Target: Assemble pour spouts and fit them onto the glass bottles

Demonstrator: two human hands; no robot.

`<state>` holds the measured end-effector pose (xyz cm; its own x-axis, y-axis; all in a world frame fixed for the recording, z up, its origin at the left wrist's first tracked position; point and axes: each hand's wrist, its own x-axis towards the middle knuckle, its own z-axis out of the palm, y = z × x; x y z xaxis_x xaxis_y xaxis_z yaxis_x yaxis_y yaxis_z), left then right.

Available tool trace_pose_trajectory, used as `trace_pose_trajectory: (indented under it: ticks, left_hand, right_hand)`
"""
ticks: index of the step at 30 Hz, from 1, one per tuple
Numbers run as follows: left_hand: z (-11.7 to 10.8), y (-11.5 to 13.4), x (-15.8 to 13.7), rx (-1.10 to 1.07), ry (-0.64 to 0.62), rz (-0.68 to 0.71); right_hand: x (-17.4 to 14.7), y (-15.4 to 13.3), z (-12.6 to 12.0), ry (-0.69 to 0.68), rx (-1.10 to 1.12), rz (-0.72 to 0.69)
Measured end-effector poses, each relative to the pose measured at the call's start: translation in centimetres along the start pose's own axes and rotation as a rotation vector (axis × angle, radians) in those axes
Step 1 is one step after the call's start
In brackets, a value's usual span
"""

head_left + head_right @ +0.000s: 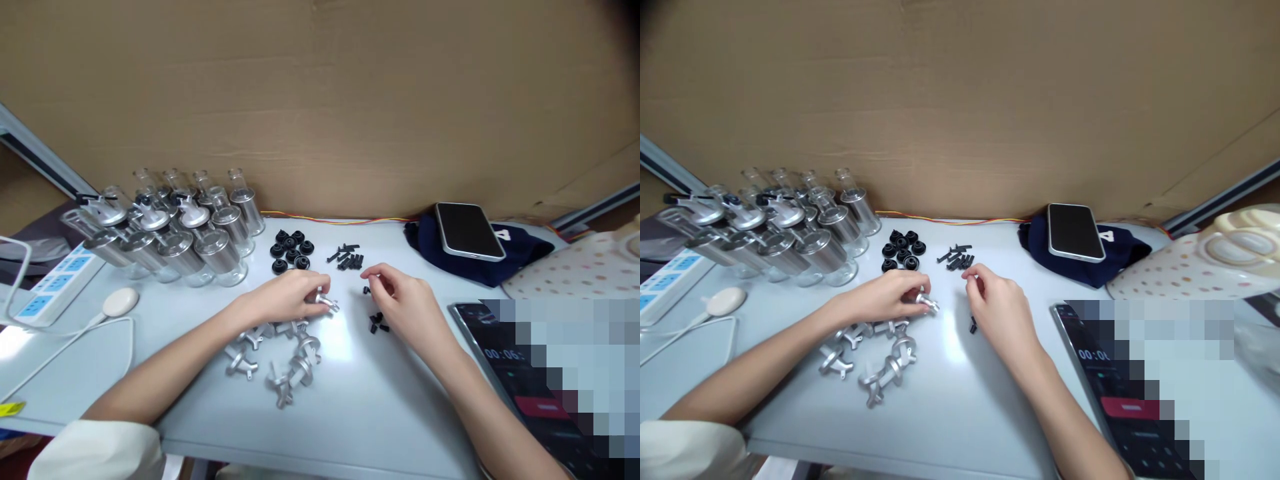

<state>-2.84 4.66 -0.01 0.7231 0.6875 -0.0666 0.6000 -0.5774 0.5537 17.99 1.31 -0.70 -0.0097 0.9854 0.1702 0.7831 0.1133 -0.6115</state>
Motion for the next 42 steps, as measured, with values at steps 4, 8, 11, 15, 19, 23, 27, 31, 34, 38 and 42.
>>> trace_pose_trajectory:
  ticks: [4,8,11,15,19,23,27,31,34,38,42]
  left_hand:
    - [-0.6,0.5,-0.4,0.051,-0.046,-0.019]
    - [-0.8,0.7,-0.5,-0.06,-0.168,-0.109]
    - [-0.5,0.8,-0.4,-0.112,-0.236,-0.107]
    - [-0.1,0.9,-0.3,-0.189,-0.216,-0.148]
    - [0.1,0.5,0.0,-0.459,-0.184,-0.305]
    - [0.5,-0.2,0.5,-0.872,-0.178,-0.343]
    - [1.4,-0.2,0.9,-1.049,-0.126,-0.368]
    - [1.8,0.2,0.9,-1.063,-0.087,-0.367]
    - [1.8,0.3,0.7,-1.06,-0.072,-0.354]
    - [1.7,0.4,0.7,-1.044,-0.067,-0.331]
    - [1.6,0.4,0.7,-1.004,-0.091,-0.305]
  right_hand:
    - [0.0,-0.2,-0.1,-0.005,0.033,-0.02]
    - [-0.1,-0.1,0.0,0.012,0.035,-0.047]
    - [-0.1,-0.1,0.0,0.022,0.036,-0.062]
    - [-0.1,-0.3,0.0,0.041,0.049,-0.068]
    - [0.0,-0.4,-0.1,0.083,0.056,-0.065]
    - [0.0,-0.4,-0.3,0.102,0.08,-0.067]
    - [0.0,-0.6,-0.3,-0.012,0.166,-0.065]
    - [-0.1,-0.9,0.1,-0.211,0.277,-0.023]
    - [-0.1,-0.9,0.4,-0.267,0.32,0.0]
    - [0.0,-0.7,0.6,-0.269,0.329,0.004]
    - [0.0,-0.5,0.7,-0.271,0.329,-0.012]
